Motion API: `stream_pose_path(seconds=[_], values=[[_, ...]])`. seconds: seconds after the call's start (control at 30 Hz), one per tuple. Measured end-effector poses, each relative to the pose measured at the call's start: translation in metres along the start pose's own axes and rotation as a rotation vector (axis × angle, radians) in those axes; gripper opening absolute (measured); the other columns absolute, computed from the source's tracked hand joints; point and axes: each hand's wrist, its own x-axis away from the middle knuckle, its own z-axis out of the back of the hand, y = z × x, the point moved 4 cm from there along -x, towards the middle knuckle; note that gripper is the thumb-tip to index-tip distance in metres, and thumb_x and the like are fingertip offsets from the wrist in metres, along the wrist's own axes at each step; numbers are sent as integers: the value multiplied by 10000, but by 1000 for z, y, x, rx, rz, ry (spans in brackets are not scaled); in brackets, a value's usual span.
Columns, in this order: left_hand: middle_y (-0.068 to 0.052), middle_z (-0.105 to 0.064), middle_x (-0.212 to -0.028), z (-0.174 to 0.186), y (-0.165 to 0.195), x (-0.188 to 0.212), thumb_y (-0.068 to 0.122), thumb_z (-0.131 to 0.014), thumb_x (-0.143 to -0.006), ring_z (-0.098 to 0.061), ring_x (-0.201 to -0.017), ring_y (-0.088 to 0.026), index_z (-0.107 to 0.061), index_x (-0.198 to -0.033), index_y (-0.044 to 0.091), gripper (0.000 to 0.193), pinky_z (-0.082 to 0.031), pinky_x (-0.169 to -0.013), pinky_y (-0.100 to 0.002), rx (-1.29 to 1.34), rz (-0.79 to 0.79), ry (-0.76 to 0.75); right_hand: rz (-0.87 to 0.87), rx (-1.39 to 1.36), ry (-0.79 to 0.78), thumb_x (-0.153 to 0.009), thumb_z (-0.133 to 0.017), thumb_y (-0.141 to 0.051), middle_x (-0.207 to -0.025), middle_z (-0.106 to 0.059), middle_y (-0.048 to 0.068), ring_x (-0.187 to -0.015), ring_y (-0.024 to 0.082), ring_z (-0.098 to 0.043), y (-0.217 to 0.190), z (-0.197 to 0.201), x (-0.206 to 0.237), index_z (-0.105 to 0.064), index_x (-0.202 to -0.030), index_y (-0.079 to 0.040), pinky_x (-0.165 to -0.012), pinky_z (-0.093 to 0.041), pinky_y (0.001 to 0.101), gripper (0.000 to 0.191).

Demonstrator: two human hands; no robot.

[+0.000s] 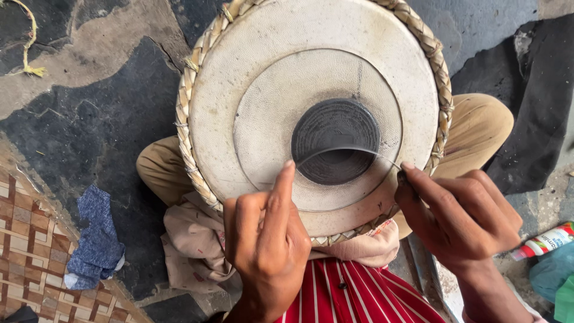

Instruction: The person sits cross-legged and rubs the central black spot on a hand drum with their fingers, then uses a metal file to scrape the same area, and continues rubbing by hand. The drum remains on the lap during the process.

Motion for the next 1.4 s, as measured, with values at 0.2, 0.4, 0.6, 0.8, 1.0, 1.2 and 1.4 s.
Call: stream_pose_path(seconds=[0.2, 0.4, 0.6, 0.8, 1.0, 1.2, 1.4], values=[[-29, -526, -845, 4, 1, 0, -155, -702, -878, -505, -766, -191, -750, -1235, 52, 416, -439, -680, -355, 16, 12, 27, 4, 20, 13, -809, -875, -17, -771, -636, 56, -633, 151, -555, -2, 2, -3, -799, -1113, -44, -510, -415, 294, 315], [-31, -522, -844, 2, 0, -7, -152, -693, -855, -508, -764, -195, -754, -1233, 57, 437, -439, -679, -362, 4, 5, 31, 20, 28, 27, -791, -880, -35, -757, -642, 63, -606, 145, -549, -2, 2, -12, -796, -1089, -36, -522, -406, 310, 309], [-33, -526, -859, 2, -2, -7, -147, -687, -875, -518, -782, -199, -749, -1241, 60, 424, -449, -695, -360, 17, 9, 20, 26, 25, 4, -827, -909, -11, -795, -646, 70, -648, 156, -561, -5, 1, -12, -787, -1119, -33, -517, -423, 287, 317], [-24, -516, -826, 6, -2, -1, -137, -691, -869, -511, -749, -187, -749, -1235, 59, 419, -433, -678, -358, 36, 44, -7, 9, 21, 14, -832, -900, 0, -793, -647, 54, -661, 153, -564, -8, 4, -6, -786, -1116, -39, -527, -428, 287, 309], [-24, -517, -835, 5, -1, -6, -148, -699, -883, -503, -768, -192, -752, -1237, 60, 414, -440, -677, -350, 16, -4, 31, 25, 54, 65, -823, -911, 11, -748, -635, 54, -624, 148, -555, -9, 3, -11, -799, -1075, -29, -534, -404, 311, 279], [-25, -529, -866, 4, -2, -9, -144, -704, -865, -518, -803, -193, -746, -1244, 54, 430, -467, -709, -348, 9, -29, 24, 18, 47, 86, -821, -873, -12, -761, -640, 57, -635, 148, -556, -7, 2, -12, -798, -1078, -42, -495, -396, 287, 270], [-28, -528, -852, 7, -2, -3, -158, -690, -869, -516, -772, -188, -749, -1233, 48, 422, -448, -679, -346, 25, -19, 6, -8, 51, 33, -865, -912, -13, -806, -635, 55, -637, 149, -573, -10, 3, -2, -795, -1128, -49, -538, -423, 289, 290]])
